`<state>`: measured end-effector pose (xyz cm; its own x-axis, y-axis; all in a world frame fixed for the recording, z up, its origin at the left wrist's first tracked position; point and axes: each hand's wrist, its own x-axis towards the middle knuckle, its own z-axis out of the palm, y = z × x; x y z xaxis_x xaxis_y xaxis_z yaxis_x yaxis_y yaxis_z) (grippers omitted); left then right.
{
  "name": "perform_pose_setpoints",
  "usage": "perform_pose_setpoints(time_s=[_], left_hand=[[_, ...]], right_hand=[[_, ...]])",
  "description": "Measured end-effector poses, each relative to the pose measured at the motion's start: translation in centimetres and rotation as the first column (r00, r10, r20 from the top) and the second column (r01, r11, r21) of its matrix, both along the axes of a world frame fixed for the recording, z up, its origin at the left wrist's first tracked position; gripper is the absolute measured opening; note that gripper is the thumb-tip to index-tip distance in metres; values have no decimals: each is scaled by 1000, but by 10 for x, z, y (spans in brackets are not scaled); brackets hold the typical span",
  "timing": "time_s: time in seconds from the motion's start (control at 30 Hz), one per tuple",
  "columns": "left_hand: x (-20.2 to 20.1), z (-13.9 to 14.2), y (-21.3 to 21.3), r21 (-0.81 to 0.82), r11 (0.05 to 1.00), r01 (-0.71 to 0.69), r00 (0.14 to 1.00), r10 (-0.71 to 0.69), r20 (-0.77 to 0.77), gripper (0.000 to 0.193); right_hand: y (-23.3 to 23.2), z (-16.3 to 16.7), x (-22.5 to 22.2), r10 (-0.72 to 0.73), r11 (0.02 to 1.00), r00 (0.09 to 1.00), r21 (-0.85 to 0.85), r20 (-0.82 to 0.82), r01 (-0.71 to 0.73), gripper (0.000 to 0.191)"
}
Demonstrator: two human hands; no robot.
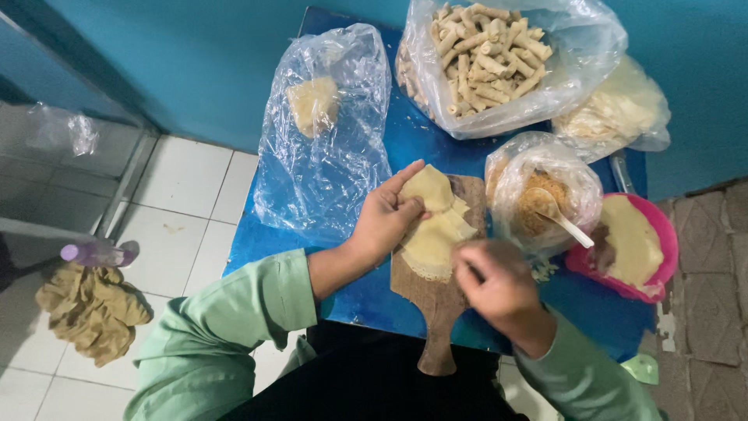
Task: The person stacks thin square pastry sheets on a wooden board, spooning brown sugar filling between layers and folding or arranging the sheets as the stack grows. They occasionally reach into a plastic bag of filling and press the layered stack flat with both hands.
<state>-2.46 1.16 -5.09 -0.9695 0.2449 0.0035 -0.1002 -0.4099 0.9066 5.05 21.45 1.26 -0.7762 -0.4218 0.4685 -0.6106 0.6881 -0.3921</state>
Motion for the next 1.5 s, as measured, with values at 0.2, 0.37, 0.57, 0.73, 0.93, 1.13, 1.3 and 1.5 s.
perform_pose_setpoints(time_s=[0.2, 0.37, 0.57, 0.73, 0.93, 1.13, 1.3, 1.5], left_hand=[[0, 0, -1, -19, 1000, 13, 999, -12, 30, 65], [-1, 0, -1, -30, 999, 21, 999, -20, 32, 63], [0, 4, 0, -68, 997, 24, 998, -20, 54, 62], [1, 7, -1, -133, 991, 9, 999, -3, 41, 64], [0, 8, -3, -145, 989, 25, 999, -18, 47, 65], [-1, 3, -2, -93, 995, 25, 1000, -25, 4, 64], [0, 4, -2, -133, 991, 23, 999, -18, 38, 65], [1, 17, -2, -110, 994, 18, 999, -15, 29, 65]], right_hand=[[-19, 20, 8, 164, 981, 986, 108, -33, -160, 17], [-20, 23, 10, 179, 976, 982, 138, -60, -169, 19], [-22, 21, 12, 184, 967, 980, 192, -74, -167, 21], [-23, 21, 10, 176, 963, 983, 220, -60, -159, 22], [-21, 16, 10, 191, 959, 981, 221, -31, -180, 20], [-16, 13, 8, 190, 955, 982, 231, 4, -186, 21], [-14, 16, 8, 158, 958, 987, 248, -30, -146, 19], [-14, 20, 9, 185, 949, 981, 270, -54, -164, 20]])
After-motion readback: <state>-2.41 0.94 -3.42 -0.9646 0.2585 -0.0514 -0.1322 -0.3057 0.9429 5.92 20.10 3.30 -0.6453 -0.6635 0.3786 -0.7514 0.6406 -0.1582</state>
